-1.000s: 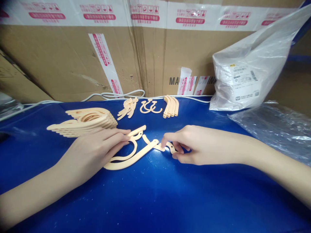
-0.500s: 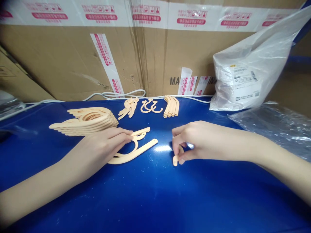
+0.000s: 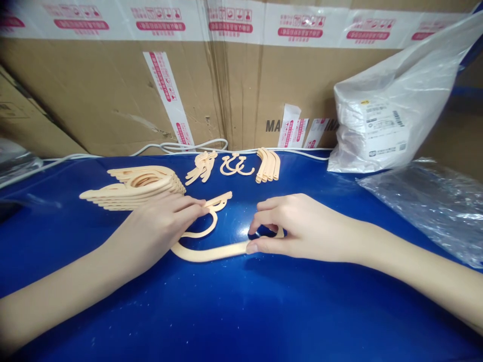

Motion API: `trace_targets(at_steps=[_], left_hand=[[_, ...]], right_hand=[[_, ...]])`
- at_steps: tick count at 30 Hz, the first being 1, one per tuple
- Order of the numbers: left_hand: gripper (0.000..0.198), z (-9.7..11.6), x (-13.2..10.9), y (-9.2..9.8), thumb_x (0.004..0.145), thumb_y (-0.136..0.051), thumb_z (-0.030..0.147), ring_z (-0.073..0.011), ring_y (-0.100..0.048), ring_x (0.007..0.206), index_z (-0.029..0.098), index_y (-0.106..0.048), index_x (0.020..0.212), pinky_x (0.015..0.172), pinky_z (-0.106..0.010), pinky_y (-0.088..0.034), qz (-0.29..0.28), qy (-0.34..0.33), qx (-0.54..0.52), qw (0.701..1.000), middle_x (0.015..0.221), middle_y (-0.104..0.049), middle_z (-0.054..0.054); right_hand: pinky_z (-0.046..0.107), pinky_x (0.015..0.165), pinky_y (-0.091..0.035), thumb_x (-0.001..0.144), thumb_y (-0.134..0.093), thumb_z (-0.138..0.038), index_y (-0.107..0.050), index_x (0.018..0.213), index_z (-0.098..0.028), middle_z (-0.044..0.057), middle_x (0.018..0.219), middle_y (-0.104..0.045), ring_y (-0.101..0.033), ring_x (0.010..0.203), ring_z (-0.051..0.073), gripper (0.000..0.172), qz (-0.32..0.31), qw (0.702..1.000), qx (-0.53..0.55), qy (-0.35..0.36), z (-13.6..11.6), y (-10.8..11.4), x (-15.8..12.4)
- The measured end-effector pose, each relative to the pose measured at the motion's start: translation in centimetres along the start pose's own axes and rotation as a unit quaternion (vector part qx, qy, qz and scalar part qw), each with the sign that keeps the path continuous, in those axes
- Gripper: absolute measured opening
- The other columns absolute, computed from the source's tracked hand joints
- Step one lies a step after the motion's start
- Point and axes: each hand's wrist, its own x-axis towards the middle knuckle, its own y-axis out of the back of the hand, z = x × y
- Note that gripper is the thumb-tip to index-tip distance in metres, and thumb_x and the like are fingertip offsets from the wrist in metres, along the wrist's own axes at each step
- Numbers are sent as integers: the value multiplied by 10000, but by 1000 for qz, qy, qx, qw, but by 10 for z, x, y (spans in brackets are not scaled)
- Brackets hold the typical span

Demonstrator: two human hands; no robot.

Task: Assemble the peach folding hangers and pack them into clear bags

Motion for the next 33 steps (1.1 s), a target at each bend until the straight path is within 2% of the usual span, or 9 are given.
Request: trace_targets(at_steps=[5,8,12,15,18,21,25,29,33], left_hand=[[282,2,1,-1,910,-435,18,-264,-681,815,107,-684,1007,712,-382,-530,-7,8,27,1000,998,-721,-128],[283,6,1,2,932,-411,44,-287,-680,844,87,-675,1023,747,-427,-534,9,11,42,999,1030,-714,-155],[238,18,-1,10,996,-450,257,-277,-609,1108,156,-623,1126,897,-444,-520,-5,-3,-123,992,1169,-667,-114],[316,25,-2,12,926,-589,417,-285,-353,1398,236,-568,1184,1118,-504,-367,-72,-23,-250,965,1377,-539,-82],[266,27,-1,8,913,-603,423,-314,-205,1470,244,-565,1106,1179,-622,-179,-104,-26,-263,959,1434,-478,-83],[115,23,2,1,977,-498,323,-295,-234,1467,227,-561,965,1171,-632,-187,-115,-27,-267,956,1424,-486,-75],[143,20,5,-4,997,-460,312,-243,-379,1402,216,-500,900,1180,-570,-243,-90,1,-295,951,1330,-565,-83],[174,19,6,-4,1011,-417,299,-215,-431,1363,225,-410,853,1160,-530,-308,-58,40,-331,941,1272,-599,-78],[154,19,6,-4,1011,-415,293,-217,-401,1389,230,-412,871,1137,-509,-349,-59,66,-352,932,1234,-601,-67]], right_hand=[[302,700,-446,818,-665,-572,-688,898,-231,23,874,-618,-596,821,186,352,-20,999,-41,14,5,13,-6],[321,746,-449,811,-697,-506,-668,835,-238,26,947,-614,-584,881,194,270,-43,996,-70,27,11,17,-10],[318,813,-456,838,-673,-303,-684,794,-245,15,967,-614,-592,920,176,73,-23,998,-54,34,13,16,-10],[337,877,-455,831,-652,-261,-661,754,-215,32,1032,-628,-604,968,186,90,0,999,-27,35,13,12,-6],[342,885,-459,795,-650,-222,-613,741,-196,40,1022,-659,-618,962,191,70,35,999,10,29,14,6,-2],[293,751,-471,756,-627,-173,-579,778,-193,4,825,-654,-613,780,157,56,71,996,53,8,16,1,0],[236,574,-389,837,-554,-201,-523,757,-193,-33,686,-554,-484,599,107,86,101,993,65,-1,17,-3,1],[256,617,-375,996,-390,-325,-532,799,-184,-2,735,-570,-504,635,119,281,99,994,45,11,15,-4,2],[275,645,-372,1031,-315,-399,-513,834,-193,3,753,-583,-541,659,134,347,101,994,39,-33,10,-6,2]])
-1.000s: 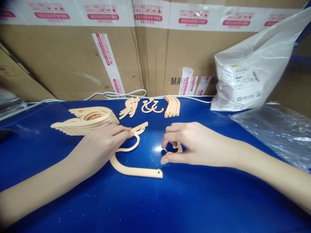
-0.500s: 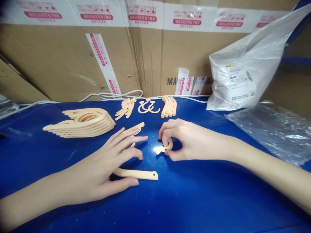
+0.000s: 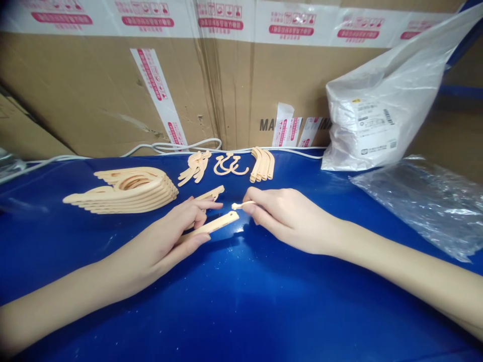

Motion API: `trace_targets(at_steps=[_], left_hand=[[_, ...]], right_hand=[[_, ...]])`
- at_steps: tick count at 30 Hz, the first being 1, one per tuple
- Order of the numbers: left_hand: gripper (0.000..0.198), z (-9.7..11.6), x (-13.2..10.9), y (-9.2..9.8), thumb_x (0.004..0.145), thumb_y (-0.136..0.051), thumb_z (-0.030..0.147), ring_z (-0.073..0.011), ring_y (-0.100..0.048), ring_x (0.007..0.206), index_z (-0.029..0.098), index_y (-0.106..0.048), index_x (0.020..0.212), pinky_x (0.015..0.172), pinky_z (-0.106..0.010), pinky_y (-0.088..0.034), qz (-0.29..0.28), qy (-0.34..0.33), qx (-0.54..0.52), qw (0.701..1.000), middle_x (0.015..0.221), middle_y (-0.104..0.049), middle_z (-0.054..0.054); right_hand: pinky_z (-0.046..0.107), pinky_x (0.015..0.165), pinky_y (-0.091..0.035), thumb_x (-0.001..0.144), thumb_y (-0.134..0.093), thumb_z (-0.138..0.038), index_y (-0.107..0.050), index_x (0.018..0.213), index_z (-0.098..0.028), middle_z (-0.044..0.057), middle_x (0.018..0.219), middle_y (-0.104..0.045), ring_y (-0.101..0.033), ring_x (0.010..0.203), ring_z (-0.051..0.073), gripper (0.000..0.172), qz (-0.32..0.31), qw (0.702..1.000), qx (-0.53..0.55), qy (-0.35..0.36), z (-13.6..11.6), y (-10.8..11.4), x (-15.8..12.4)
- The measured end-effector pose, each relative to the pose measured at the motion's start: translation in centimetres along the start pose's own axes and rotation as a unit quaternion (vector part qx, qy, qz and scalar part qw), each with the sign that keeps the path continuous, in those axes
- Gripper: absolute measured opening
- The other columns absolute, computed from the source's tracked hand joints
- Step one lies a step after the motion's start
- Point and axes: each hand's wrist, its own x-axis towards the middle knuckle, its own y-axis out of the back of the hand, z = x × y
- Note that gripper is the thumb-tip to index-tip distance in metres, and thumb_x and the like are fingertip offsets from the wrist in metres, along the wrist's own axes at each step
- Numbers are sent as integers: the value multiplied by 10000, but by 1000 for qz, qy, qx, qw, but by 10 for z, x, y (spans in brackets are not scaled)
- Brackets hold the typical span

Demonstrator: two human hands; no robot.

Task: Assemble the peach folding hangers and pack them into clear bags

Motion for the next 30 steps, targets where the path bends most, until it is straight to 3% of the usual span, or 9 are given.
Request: trace_targets(at_steps=[5,9,16,21,24,30], left_hand=[[95,0,1,0,1008,-422,298,-230,-425,1377,227,-473,971,1103,-474,-402,13,5,15,1000,1242,-605,-61],[104,0,1,-1,1006,-423,277,-236,-436,1370,223,-457,925,1036,-439,-464,18,-6,7,1000,1190,-625,-72],[136,1,1,-1,1017,-408,308,-229,-367,1415,239,-412,901,1131,-515,-344,14,6,-19,1000,1335,-557,-66],[129,1,2,-2,1016,-411,310,-216,-363,1416,242,-408,907,1133,-521,-349,10,2,-13,1000,1307,-565,-53],[112,0,1,-4,1020,-406,335,-221,-353,1421,234,-451,1006,1152,-530,-324,13,1,1,1000,1369,-529,-74],[316,-6,-2,-6,1052,-309,295,-190,-242,1468,245,-515,1288,1226,-507,-160,-7,-51,78,996,1477,-436,-47]], right_hand=[[275,611,-348,1030,-307,-432,-522,893,-205,-14,713,-564,-533,625,137,342,-2,1000,1,-21,-3,-1,-1],[266,617,-359,1036,-306,-402,-521,861,-205,-22,701,-552,-531,619,128,340,-17,999,30,-14,-5,-3,-1],[273,661,-389,1039,-304,-391,-490,810,-207,-16,730,-546,-537,657,133,349,-24,997,71,-10,-7,-3,-1],[254,566,-334,1012,-407,-411,-484,824,-207,-47,664,-507,-487,574,114,287,-48,997,61,-17,-6,-5,-1],[245,535,-306,1000,-442,-426,-472,812,-207,-56,636,-493,-462,542,103,290,-31,998,44,-13,-5,-9,-2],[243,516,-281,1019,-375,-467,-487,803,-205,-48,616,-490,-458,519,103,357,-12,1000,-1,-9,-3,-16,-2]])
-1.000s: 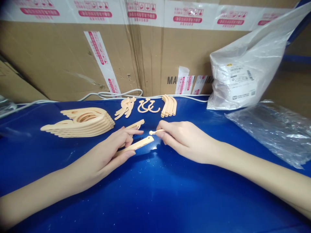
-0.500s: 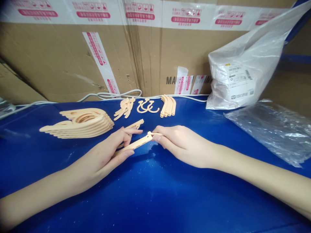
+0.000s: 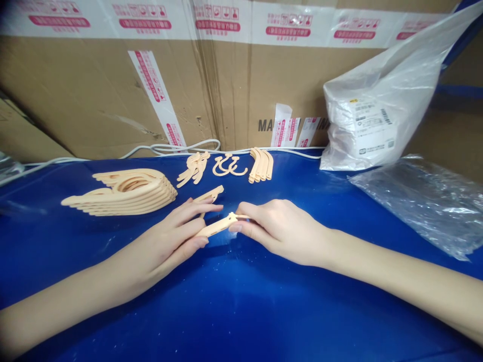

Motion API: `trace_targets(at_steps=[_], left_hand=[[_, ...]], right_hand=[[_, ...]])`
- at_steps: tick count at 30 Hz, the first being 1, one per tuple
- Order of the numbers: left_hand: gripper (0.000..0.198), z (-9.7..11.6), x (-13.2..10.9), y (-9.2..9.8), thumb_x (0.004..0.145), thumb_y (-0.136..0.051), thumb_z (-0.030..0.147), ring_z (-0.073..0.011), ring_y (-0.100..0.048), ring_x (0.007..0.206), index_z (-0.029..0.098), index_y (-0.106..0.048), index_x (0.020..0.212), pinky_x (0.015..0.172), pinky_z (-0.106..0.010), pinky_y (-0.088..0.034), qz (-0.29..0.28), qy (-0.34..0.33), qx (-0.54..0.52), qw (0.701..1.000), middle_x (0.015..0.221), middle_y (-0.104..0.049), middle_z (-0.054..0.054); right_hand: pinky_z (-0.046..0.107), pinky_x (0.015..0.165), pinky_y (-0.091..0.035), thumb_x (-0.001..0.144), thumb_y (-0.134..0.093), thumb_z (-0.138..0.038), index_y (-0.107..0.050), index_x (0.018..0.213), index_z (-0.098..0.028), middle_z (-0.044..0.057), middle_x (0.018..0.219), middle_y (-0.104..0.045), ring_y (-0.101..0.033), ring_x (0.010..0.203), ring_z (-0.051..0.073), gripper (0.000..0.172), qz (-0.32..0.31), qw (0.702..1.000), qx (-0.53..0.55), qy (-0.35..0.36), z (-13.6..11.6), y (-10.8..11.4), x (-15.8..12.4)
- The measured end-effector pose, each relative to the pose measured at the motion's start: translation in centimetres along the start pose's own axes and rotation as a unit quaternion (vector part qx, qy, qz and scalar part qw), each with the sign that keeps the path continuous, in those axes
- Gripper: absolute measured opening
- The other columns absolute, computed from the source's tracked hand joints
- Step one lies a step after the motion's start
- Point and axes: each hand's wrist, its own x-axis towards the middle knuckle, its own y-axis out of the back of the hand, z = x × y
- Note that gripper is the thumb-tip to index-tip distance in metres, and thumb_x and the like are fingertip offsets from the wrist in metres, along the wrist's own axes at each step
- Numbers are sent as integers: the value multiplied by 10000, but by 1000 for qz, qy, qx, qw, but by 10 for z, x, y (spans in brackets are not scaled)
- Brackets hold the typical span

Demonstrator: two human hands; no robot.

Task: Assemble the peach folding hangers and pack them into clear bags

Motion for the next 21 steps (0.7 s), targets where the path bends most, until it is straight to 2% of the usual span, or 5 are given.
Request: trace_targets(at_steps=[6,15,21], left_hand=[[325,-1,1,3,1050,-326,327,-183,-208,1481,223,-623,1133,1239,-457,-135,-10,-4,-6,1000,1461,-470,-32],[318,1,1,5,1045,-338,330,-210,-247,1471,203,-613,947,1237,-480,-129,-27,6,-25,999,1435,-505,-41],[328,0,1,5,1048,-329,335,-211,-248,1470,201,-619,978,1236,-483,-124,-26,5,-26,999,1441,-502,-47]], right_hand=[[243,483,-271,1030,-295,-499,-493,821,-202,-42,591,-503,-481,477,110,414,8,998,-65,13,3,-2,-2],[248,433,-253,1049,-263,-449,-477,787,-200,-48,574,-529,-481,429,102,421,95,967,-208,110,9,-7,-2],[254,421,-241,1058,-240,-419,-487,763,-194,-44,577,-554,-458,409,93,445,120,945,-265,146,10,-7,-1]])
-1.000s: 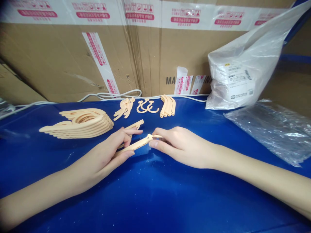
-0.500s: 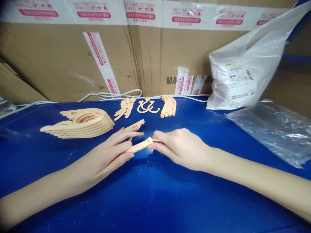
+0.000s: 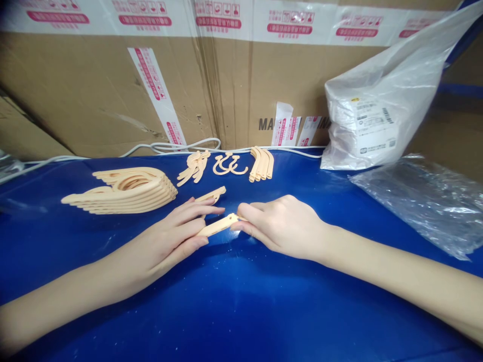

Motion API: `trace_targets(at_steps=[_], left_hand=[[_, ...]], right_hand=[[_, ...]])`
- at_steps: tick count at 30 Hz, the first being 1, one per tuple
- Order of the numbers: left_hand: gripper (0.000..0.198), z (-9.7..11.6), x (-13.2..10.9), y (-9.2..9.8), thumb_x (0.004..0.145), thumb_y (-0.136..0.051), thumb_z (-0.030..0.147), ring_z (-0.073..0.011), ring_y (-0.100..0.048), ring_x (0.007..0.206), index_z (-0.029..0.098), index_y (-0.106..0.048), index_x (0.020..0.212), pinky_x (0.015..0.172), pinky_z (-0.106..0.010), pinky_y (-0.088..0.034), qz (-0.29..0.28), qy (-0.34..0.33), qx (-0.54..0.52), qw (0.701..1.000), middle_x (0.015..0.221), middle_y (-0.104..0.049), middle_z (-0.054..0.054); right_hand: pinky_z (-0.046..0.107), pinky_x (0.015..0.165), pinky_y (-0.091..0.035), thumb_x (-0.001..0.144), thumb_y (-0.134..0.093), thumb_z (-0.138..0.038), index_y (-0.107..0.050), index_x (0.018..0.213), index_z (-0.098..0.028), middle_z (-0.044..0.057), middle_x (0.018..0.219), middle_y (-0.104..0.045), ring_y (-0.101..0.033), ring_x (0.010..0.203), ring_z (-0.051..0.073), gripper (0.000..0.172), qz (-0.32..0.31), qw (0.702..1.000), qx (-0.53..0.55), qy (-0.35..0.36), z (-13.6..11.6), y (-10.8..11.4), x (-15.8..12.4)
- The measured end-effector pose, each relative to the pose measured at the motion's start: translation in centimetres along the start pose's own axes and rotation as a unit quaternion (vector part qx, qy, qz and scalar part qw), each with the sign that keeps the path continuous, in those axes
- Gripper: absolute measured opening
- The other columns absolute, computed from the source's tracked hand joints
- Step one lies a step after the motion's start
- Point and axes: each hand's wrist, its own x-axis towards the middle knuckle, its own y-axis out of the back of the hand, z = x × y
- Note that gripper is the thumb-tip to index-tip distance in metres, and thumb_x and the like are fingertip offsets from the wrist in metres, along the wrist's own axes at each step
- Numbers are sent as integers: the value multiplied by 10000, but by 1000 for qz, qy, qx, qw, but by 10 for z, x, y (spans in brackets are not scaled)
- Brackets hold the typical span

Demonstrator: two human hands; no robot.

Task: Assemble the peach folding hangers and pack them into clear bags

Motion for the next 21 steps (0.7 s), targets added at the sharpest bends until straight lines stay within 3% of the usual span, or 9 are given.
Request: trace_targets(at_steps=[11,15,18,21], left_hand=[[368,0,3,1,1052,-316,338,-181,-231,1475,190,-635,1160,1237,-444,-151,-12,0,19,1000,1477,-471,-62],[377,2,2,3,1050,-324,337,-194,-255,1467,193,-609,1250,1226,-450,-199,-10,6,13,1000,1485,-462,-71],[371,3,1,4,1048,-335,313,-197,-272,1460,217,-560,1327,1220,-457,-221,-7,15,7,1000,1501,-440,-65],[369,2,1,3,1046,-342,320,-202,-278,1457,221,-551,1333,1219,-456,-225,-4,16,5,1000,1493,-446,-61]], right_hand=[[264,437,-234,1057,-255,-397,-483,762,-194,-34,592,-563,-472,424,100,424,3,999,-33,18,0,0,0],[259,440,-211,1045,-277,-433,-438,774,-209,-53,548,-492,-436,410,105,387,-50,995,61,-57,-2,2,1],[254,465,-225,1026,-321,-472,-409,771,-218,-66,544,-447,-424,436,104,370,-98,975,153,-129,-4,5,3],[246,494,-263,1001,-385,-494,-411,766,-219,-69,573,-435,-415,491,103,363,-106,950,238,-169,-5,6,4]])
